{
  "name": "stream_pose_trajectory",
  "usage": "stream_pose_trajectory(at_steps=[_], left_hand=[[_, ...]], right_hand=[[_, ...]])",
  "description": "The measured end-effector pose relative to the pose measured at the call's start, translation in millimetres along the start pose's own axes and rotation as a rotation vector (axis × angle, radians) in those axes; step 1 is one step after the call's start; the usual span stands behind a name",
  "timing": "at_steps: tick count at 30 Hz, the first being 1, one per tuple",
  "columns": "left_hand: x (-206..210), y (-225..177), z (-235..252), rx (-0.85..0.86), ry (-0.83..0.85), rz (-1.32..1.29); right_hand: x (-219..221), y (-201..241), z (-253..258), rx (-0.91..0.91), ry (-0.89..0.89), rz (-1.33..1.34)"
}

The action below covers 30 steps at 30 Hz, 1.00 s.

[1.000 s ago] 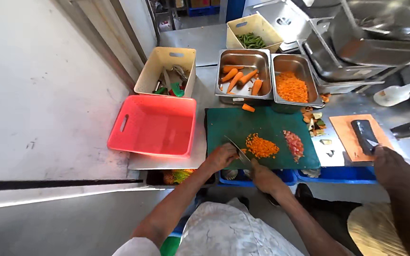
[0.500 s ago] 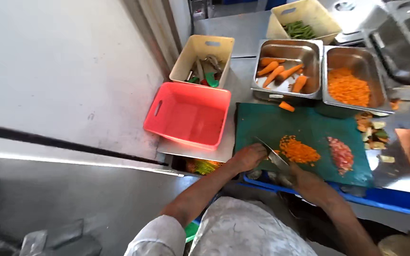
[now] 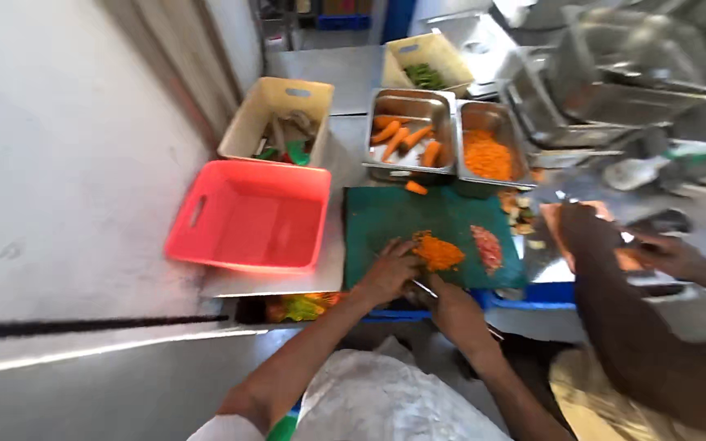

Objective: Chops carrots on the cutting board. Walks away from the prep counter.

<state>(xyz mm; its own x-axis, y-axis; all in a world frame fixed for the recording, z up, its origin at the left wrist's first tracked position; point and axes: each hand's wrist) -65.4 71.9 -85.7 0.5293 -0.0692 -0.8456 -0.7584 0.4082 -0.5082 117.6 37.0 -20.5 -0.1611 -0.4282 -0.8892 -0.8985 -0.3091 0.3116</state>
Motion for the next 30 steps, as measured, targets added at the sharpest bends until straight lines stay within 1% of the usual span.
stream_pose_trajectory(at_steps=[1,3,5,7,8,10,11,13,14,16,19,21,23,27,30], left_hand=[[3.1,0.9,6.2,0.024,0.028,0.001],[9.6,9.5,13.2,0.044,0.011,-0.008],[12.6,21.3,15.6,0.024,0.001,-0.034],[14.4,31.6,14.9,-0.001,-0.009,-0.096],[15.9,34.3,12.5,-0.029,-0.036,-0.138],[24.6,35.3,4.5,-0.169,-0.122,-0.176],[29.6,32.6,1.7,-0.274,-0.148,-0.159],[40.1,19.8,6.6,-0.469,-0.093,-0.028],[48.1,11.3,15.3,-0.524,-0.064,0.013],[68.8,-9.4,40.4,-0.546,-0.085,-0.017],[83.6,-29.6,74.2,-0.537,-0.193,-0.248],[75.8,-29.2,85.2,-0.536,-0.281,-0.347],[58.8,-21.7,80.5,-0.525,-0.329,-0.395],[21.4,2.4,64.0,-0.591,-0.222,-0.5],[-3.6,14.7,60.1,-0.679,-0.187,-0.476]], right_hand=[[-4.3,-2.1,-3.0,0.018,-0.002,-0.006],[-14.8,-12.7,-12.5,0.06,-0.02,0.003],[-19.1,-31.5,-29.9,0.081,-0.057,0.041],[-14.1,-56.9,-52.5,0.075,-0.105,0.119],[-8.3,-69.0,-65.3,0.067,-0.143,0.16],[6.6,-86.5,-91.5,0.066,-0.254,0.234],[14.7,-93.0,-103.2,0.074,-0.309,0.282],[32.3,-100.8,-120.2,0.11,-0.42,0.412],[41.5,-100.8,-125.2,0.14,-0.473,0.487],[57.0,-94.4,-128.0,0.211,-0.582,0.652],[61.6,-76.3,-120.0,0.28,-0.669,0.817],[52.3,-67.0,-112.8,0.271,-0.673,0.881],[48.3,-61.8,-107.1,0.25,-0.682,0.901],[53.1,-61.0,-94.9,0.216,-0.657,0.913],[52.5,-53.7,-90.1,0.214,-0.611,0.915]])
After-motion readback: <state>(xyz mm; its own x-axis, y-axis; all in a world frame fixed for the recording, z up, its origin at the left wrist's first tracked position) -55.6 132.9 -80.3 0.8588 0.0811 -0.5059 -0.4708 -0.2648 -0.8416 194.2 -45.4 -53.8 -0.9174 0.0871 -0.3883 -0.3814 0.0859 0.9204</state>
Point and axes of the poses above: each hand's wrist, its own z-axis towards the middle knuckle, its own x-axis out of the palm, y = z × x, and after that the axes turned 12 degrees about -x, right-handed
